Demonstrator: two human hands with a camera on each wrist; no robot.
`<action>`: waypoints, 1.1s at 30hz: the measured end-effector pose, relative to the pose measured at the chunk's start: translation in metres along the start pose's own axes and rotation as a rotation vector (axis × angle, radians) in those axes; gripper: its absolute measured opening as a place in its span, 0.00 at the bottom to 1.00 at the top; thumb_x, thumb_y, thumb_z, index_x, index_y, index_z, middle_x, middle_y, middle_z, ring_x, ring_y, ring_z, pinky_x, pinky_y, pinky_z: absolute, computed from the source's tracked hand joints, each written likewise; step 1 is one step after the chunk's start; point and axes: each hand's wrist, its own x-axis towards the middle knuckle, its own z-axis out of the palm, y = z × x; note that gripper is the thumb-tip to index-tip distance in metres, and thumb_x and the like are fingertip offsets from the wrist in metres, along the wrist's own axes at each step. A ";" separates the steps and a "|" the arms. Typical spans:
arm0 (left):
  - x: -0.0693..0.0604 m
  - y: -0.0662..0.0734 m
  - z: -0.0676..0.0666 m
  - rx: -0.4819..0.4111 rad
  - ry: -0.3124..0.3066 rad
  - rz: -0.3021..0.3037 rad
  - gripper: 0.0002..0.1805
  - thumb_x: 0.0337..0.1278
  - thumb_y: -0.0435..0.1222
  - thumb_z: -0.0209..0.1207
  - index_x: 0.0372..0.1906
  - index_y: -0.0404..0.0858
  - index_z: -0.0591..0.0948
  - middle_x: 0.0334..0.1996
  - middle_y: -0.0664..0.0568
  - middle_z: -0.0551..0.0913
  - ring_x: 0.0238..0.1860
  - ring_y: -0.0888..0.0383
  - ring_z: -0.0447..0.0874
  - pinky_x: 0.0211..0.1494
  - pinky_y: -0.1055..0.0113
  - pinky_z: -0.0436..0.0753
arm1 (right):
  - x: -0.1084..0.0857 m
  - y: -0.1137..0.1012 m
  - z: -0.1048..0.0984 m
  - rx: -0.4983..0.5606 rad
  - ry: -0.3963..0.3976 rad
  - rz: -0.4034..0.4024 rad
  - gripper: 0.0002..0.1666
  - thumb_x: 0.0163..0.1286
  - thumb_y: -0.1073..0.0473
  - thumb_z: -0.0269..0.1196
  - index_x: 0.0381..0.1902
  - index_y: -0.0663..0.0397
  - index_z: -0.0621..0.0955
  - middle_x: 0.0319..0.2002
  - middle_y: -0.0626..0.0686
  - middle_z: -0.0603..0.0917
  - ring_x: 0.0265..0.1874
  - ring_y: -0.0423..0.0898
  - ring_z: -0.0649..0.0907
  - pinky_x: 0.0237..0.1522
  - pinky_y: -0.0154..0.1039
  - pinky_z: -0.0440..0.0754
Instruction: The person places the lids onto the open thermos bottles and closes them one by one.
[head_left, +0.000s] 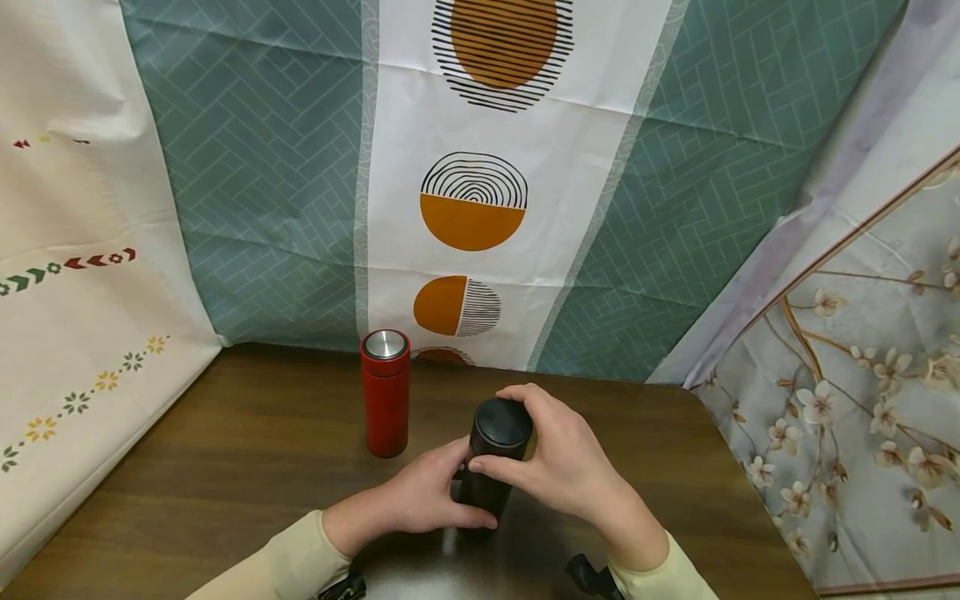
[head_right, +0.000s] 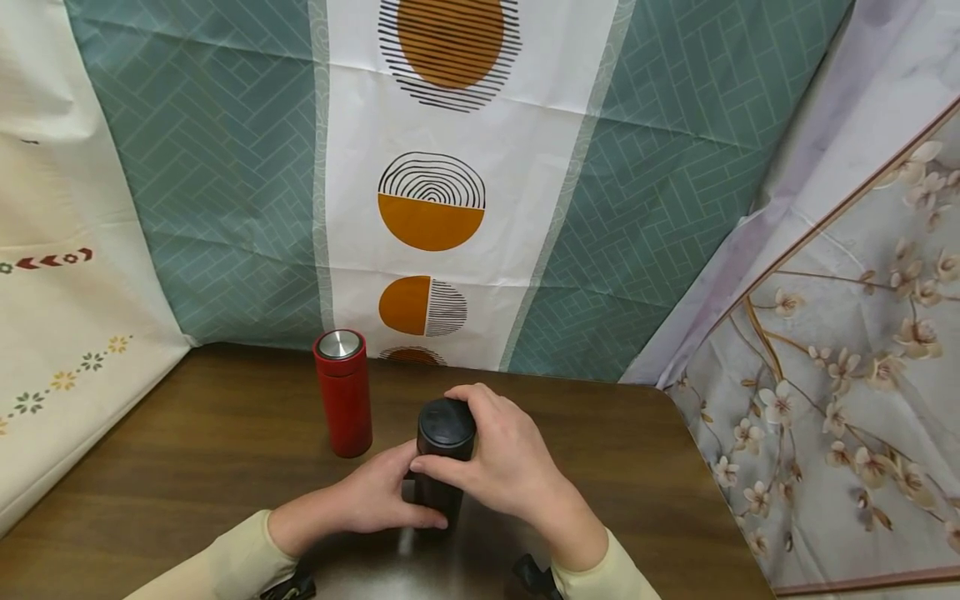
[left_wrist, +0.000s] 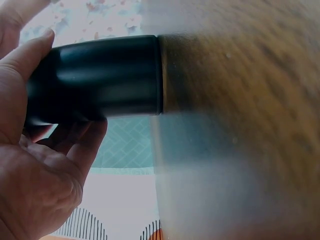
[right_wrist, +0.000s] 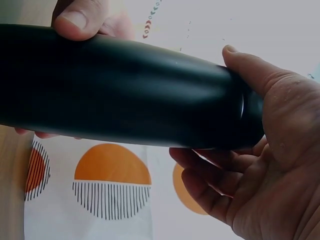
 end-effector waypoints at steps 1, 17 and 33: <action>0.000 0.000 0.000 0.002 0.000 0.001 0.48 0.58 0.55 0.83 0.80 0.67 0.69 0.68 0.67 0.81 0.66 0.62 0.83 0.72 0.55 0.82 | 0.000 0.000 0.000 -0.001 0.001 -0.001 0.44 0.57 0.40 0.88 0.65 0.44 0.80 0.53 0.39 0.86 0.49 0.38 0.87 0.51 0.45 0.88; 0.000 -0.001 0.001 0.005 0.009 0.005 0.44 0.58 0.55 0.83 0.76 0.65 0.72 0.65 0.68 0.83 0.64 0.63 0.84 0.69 0.56 0.84 | 0.002 0.020 -0.010 0.280 -0.192 -0.042 0.49 0.66 0.50 0.85 0.80 0.42 0.75 0.66 0.42 0.85 0.62 0.43 0.85 0.66 0.45 0.83; 0.000 0.001 0.000 -0.005 0.002 -0.014 0.46 0.58 0.55 0.83 0.78 0.64 0.70 0.66 0.66 0.82 0.65 0.62 0.84 0.69 0.55 0.84 | 0.004 0.025 -0.013 0.403 -0.239 0.004 0.40 0.68 0.52 0.83 0.74 0.37 0.78 0.62 0.42 0.87 0.62 0.47 0.84 0.68 0.48 0.79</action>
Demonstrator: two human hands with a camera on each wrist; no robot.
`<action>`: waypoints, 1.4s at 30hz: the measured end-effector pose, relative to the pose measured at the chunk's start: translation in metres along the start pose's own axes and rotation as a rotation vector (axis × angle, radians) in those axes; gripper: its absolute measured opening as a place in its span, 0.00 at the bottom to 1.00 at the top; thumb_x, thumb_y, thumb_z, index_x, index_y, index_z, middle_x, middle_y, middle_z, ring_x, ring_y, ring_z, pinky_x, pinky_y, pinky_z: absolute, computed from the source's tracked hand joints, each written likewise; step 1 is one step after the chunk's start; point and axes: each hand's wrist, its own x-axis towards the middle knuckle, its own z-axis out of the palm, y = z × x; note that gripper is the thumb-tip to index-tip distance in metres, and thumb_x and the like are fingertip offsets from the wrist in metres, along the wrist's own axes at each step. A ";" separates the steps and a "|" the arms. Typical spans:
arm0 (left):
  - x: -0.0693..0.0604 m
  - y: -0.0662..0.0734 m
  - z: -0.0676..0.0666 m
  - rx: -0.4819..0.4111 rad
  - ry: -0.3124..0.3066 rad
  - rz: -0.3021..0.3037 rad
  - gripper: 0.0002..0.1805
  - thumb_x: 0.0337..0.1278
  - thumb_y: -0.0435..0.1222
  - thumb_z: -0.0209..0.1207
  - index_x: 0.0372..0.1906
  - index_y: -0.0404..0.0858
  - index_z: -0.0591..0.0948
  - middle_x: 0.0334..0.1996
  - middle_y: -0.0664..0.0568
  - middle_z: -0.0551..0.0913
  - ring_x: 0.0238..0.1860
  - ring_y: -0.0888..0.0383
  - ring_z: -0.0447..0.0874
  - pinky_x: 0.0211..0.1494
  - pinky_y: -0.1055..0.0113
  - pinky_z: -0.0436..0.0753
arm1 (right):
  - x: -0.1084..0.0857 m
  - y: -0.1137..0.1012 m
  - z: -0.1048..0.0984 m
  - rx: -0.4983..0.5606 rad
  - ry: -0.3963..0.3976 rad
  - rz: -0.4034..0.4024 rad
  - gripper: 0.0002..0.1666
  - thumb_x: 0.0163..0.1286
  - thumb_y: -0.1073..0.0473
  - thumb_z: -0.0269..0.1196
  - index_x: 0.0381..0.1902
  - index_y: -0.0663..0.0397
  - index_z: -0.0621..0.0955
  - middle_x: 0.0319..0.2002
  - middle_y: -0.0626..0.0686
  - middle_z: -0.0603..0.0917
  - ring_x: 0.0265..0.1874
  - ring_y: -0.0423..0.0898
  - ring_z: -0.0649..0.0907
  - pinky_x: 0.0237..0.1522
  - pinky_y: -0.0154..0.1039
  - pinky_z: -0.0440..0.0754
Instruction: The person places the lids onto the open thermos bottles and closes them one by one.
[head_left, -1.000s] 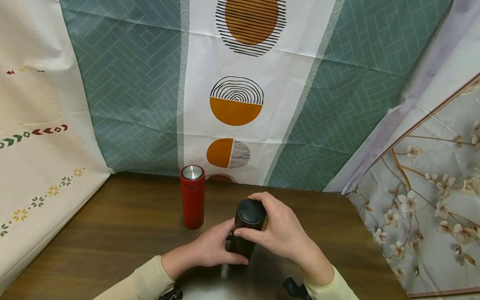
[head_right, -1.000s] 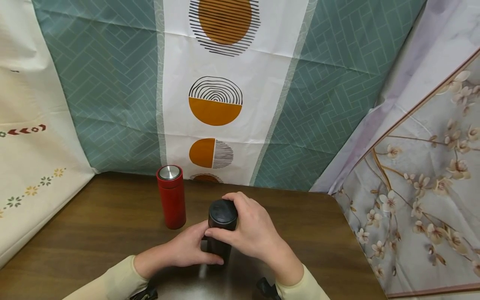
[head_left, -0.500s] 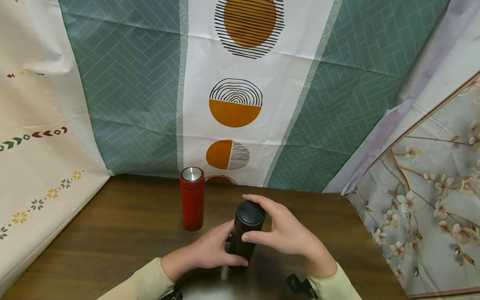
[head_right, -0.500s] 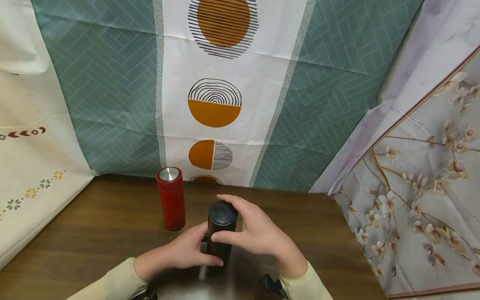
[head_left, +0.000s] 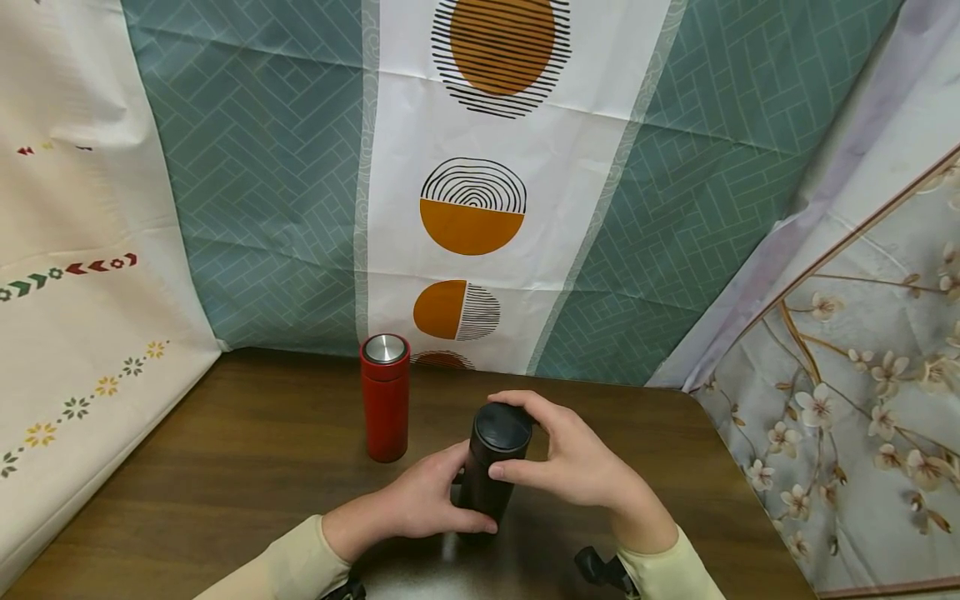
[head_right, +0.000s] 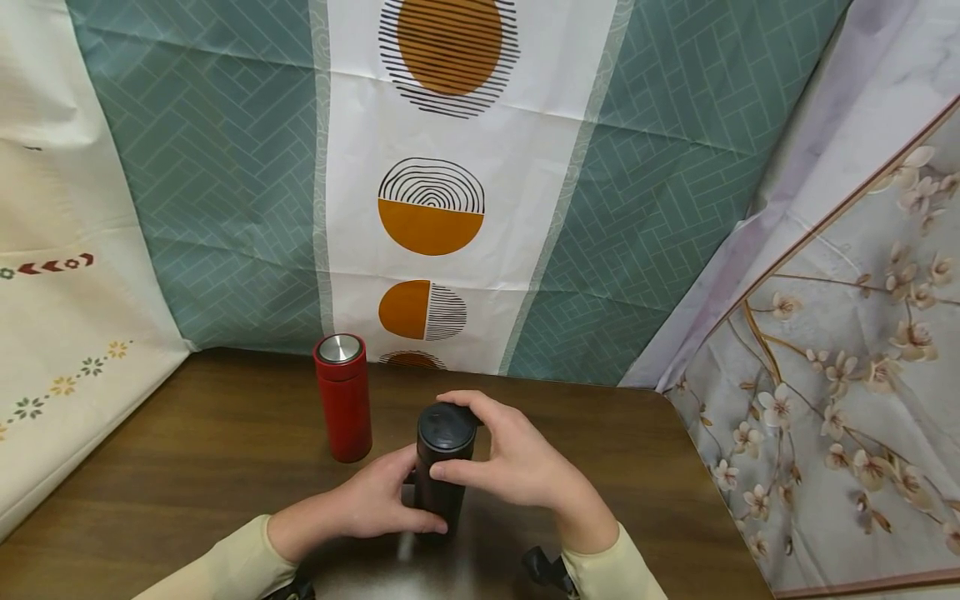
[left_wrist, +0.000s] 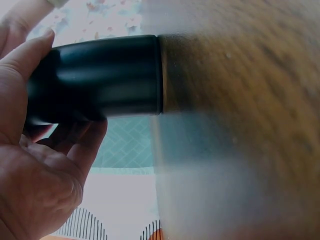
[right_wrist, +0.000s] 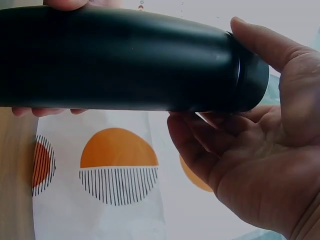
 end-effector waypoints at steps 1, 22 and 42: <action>0.000 0.000 0.000 0.000 0.000 0.000 0.46 0.58 0.55 0.83 0.78 0.64 0.70 0.66 0.66 0.82 0.65 0.62 0.84 0.69 0.55 0.84 | 0.000 -0.001 0.000 -0.006 0.007 0.000 0.40 0.68 0.52 0.83 0.74 0.37 0.79 0.61 0.41 0.87 0.62 0.47 0.84 0.67 0.48 0.79; 0.000 -0.003 0.001 -0.012 -0.011 0.006 0.47 0.59 0.55 0.82 0.79 0.66 0.69 0.67 0.67 0.82 0.66 0.62 0.83 0.70 0.55 0.83 | 0.000 -0.007 0.007 -0.171 0.098 0.006 0.40 0.62 0.44 0.86 0.66 0.38 0.78 0.54 0.37 0.87 0.53 0.40 0.86 0.59 0.45 0.84; 0.001 -0.003 0.001 -0.028 -0.011 -0.003 0.44 0.59 0.54 0.83 0.77 0.66 0.71 0.64 0.67 0.83 0.66 0.62 0.83 0.70 0.56 0.83 | 0.000 -0.005 0.009 -0.172 0.018 0.053 0.55 0.64 0.40 0.84 0.83 0.34 0.69 0.60 0.38 0.86 0.54 0.39 0.86 0.60 0.46 0.85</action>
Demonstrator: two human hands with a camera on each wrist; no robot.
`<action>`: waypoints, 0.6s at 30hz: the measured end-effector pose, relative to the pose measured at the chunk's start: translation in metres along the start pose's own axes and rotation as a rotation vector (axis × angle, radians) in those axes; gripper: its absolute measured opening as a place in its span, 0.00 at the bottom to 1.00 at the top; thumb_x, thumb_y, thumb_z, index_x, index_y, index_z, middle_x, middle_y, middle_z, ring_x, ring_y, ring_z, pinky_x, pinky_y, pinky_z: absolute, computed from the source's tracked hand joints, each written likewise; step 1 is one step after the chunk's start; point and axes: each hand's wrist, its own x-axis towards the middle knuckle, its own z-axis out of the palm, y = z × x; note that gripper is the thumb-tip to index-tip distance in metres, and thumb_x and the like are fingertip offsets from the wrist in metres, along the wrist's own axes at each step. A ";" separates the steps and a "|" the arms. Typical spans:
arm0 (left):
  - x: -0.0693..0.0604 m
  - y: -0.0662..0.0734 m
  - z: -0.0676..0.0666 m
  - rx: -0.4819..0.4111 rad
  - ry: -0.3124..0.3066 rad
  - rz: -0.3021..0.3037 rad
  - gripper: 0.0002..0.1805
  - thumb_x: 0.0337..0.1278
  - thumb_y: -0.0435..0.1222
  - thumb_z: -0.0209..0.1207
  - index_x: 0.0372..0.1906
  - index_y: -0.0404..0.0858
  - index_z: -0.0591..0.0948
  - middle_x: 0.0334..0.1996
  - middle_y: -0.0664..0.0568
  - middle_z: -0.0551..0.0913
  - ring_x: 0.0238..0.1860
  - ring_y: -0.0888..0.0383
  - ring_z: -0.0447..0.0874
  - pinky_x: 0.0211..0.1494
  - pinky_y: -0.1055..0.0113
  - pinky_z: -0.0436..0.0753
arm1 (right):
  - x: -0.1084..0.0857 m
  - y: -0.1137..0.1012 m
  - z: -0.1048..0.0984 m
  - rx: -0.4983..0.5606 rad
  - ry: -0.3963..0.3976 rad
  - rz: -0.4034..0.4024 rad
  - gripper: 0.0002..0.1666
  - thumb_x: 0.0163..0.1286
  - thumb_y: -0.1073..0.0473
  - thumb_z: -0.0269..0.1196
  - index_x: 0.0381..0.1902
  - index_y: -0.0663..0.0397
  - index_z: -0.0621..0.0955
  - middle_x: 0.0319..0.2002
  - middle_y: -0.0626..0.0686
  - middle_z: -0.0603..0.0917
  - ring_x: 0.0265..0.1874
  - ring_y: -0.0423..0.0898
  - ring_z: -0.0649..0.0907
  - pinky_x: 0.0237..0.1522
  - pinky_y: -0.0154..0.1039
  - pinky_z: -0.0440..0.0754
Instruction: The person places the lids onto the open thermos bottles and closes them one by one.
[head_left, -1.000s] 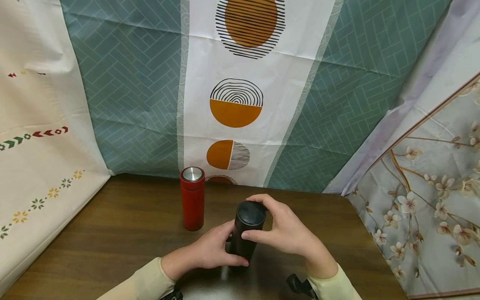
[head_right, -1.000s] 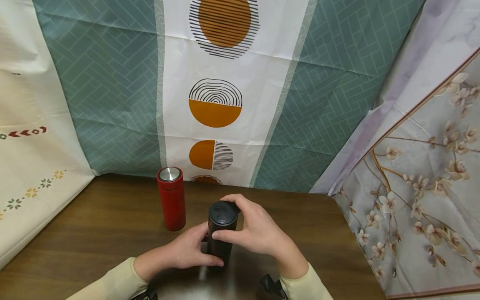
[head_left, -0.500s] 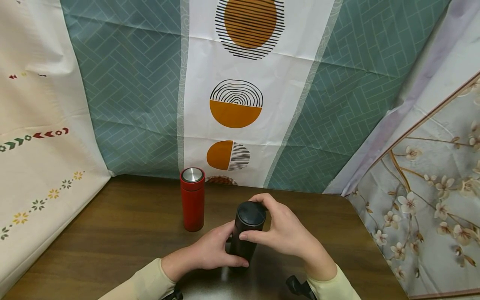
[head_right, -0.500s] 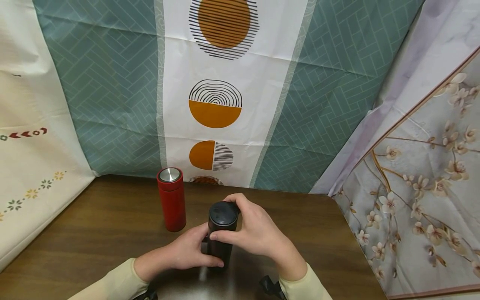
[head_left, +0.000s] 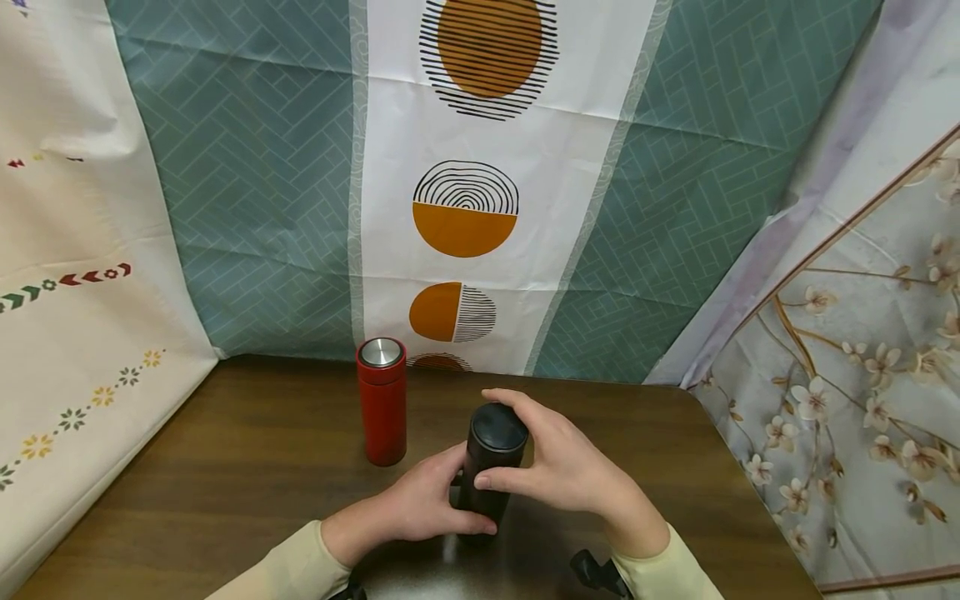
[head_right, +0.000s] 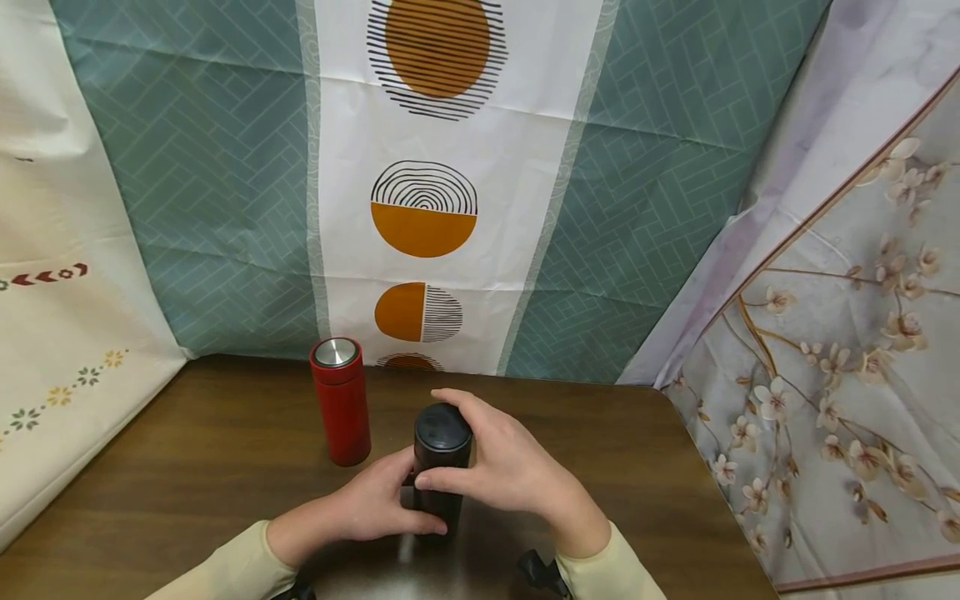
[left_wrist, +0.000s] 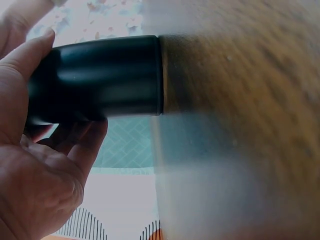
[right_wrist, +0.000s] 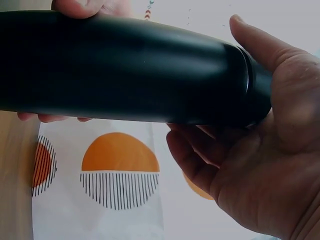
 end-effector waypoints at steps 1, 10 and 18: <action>0.000 0.000 0.000 -0.001 0.001 0.002 0.44 0.59 0.54 0.83 0.76 0.66 0.72 0.64 0.67 0.83 0.65 0.62 0.83 0.70 0.56 0.83 | 0.000 0.000 0.000 0.006 -0.011 -0.007 0.55 0.65 0.40 0.84 0.84 0.34 0.68 0.62 0.38 0.85 0.56 0.40 0.85 0.62 0.47 0.85; 0.001 0.001 0.000 0.001 0.002 0.007 0.45 0.59 0.53 0.83 0.77 0.65 0.71 0.66 0.66 0.82 0.66 0.61 0.84 0.70 0.55 0.84 | -0.001 0.006 -0.005 0.053 -0.059 -0.067 0.51 0.74 0.50 0.77 0.87 0.43 0.66 0.74 0.46 0.80 0.68 0.45 0.81 0.71 0.49 0.79; 0.000 0.002 0.000 0.001 0.001 -0.002 0.46 0.59 0.53 0.83 0.78 0.65 0.70 0.67 0.66 0.82 0.66 0.61 0.83 0.70 0.56 0.83 | 0.000 0.006 -0.005 0.096 -0.075 -0.061 0.47 0.75 0.53 0.75 0.85 0.38 0.67 0.66 0.44 0.84 0.60 0.44 0.84 0.63 0.43 0.83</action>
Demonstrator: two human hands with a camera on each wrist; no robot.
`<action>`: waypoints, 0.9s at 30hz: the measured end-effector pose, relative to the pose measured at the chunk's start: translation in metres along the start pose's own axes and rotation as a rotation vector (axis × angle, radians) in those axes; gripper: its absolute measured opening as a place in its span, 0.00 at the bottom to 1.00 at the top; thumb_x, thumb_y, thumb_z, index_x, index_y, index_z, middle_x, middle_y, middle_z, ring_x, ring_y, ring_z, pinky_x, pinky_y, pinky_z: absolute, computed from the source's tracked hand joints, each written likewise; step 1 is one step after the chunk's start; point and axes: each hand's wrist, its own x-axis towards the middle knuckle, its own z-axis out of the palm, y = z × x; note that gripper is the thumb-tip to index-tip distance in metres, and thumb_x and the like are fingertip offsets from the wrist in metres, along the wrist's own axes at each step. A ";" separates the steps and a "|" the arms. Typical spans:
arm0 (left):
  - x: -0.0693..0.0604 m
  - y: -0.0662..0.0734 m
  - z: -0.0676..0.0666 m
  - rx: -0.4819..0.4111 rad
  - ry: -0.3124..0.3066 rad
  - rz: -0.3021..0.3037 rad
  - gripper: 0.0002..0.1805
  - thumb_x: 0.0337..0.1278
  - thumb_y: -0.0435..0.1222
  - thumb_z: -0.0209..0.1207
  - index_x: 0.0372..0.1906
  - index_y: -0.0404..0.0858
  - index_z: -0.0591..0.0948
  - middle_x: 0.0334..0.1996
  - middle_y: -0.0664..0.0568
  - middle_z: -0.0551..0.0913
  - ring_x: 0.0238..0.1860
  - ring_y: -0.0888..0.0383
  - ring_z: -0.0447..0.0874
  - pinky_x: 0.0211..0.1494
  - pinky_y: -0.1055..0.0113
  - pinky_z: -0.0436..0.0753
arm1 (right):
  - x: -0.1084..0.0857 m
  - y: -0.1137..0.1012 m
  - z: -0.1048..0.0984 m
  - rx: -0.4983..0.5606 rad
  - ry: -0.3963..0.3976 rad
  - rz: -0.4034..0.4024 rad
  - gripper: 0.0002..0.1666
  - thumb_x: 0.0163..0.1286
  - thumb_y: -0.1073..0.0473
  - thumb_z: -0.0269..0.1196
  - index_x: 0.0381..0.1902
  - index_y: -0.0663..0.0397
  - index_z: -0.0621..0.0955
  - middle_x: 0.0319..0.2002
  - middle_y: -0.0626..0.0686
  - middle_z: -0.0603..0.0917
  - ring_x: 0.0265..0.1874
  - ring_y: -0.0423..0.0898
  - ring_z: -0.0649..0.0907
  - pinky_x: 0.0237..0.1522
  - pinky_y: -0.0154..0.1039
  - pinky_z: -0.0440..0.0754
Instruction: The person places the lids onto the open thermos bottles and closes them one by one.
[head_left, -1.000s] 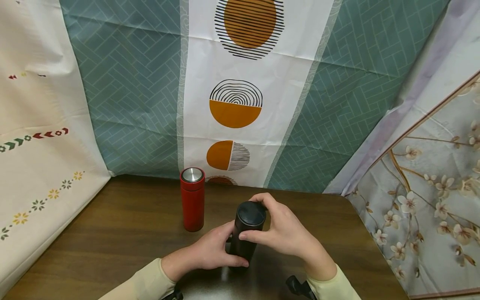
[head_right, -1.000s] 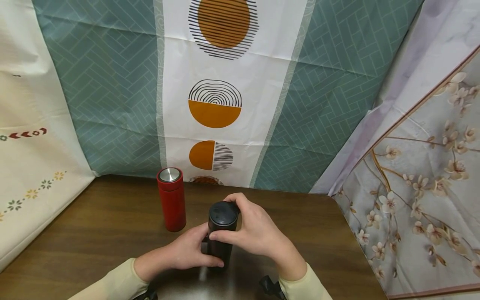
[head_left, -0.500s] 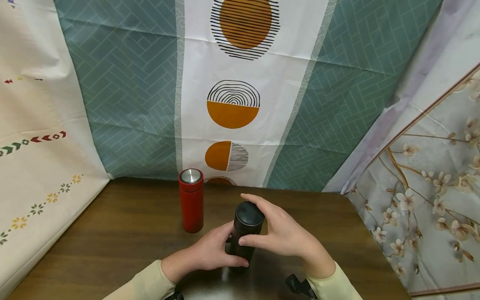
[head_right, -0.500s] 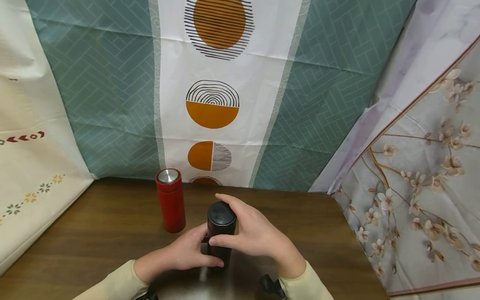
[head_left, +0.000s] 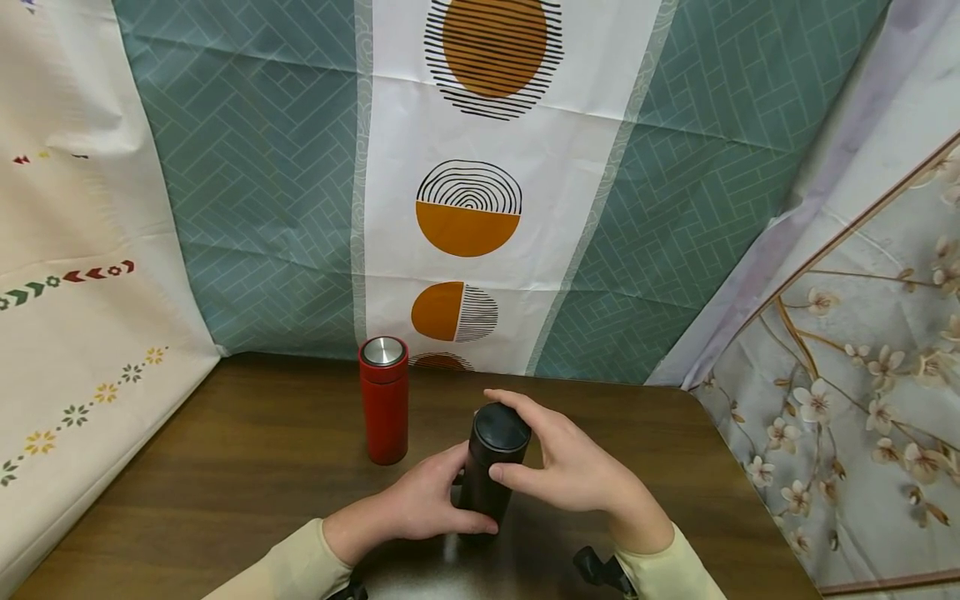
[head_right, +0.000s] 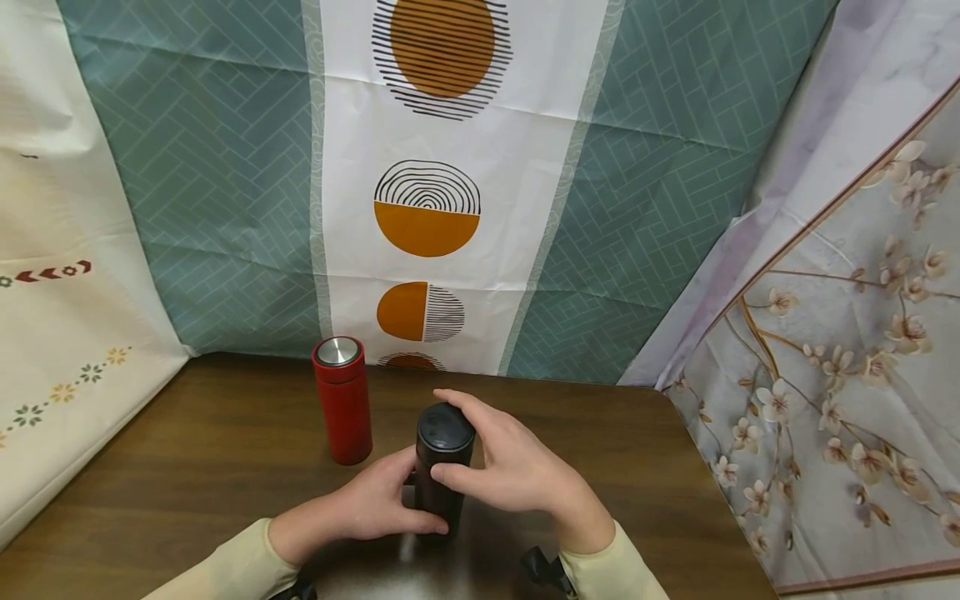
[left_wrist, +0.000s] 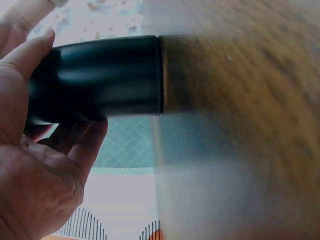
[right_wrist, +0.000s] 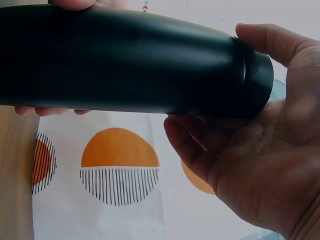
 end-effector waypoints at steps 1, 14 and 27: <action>0.000 0.000 0.000 -0.001 -0.001 0.001 0.47 0.59 0.53 0.83 0.79 0.65 0.70 0.67 0.66 0.82 0.66 0.61 0.83 0.71 0.56 0.83 | 0.000 -0.001 0.000 0.000 0.007 -0.002 0.46 0.75 0.53 0.76 0.84 0.38 0.68 0.65 0.44 0.85 0.58 0.44 0.84 0.61 0.43 0.83; 0.000 -0.001 0.000 -0.002 -0.002 0.003 0.47 0.59 0.53 0.83 0.79 0.66 0.69 0.67 0.66 0.82 0.66 0.61 0.83 0.71 0.55 0.83 | 0.000 -0.001 0.003 -0.046 0.072 -0.002 0.39 0.70 0.48 0.82 0.73 0.34 0.76 0.53 0.40 0.87 0.28 0.38 0.77 0.35 0.38 0.82; 0.000 -0.001 0.000 0.008 0.003 0.005 0.46 0.59 0.53 0.83 0.78 0.66 0.70 0.67 0.67 0.82 0.66 0.62 0.83 0.71 0.56 0.83 | 0.000 -0.004 0.005 -0.074 0.095 0.015 0.39 0.68 0.46 0.83 0.70 0.34 0.75 0.50 0.36 0.88 0.42 0.40 0.85 0.49 0.41 0.84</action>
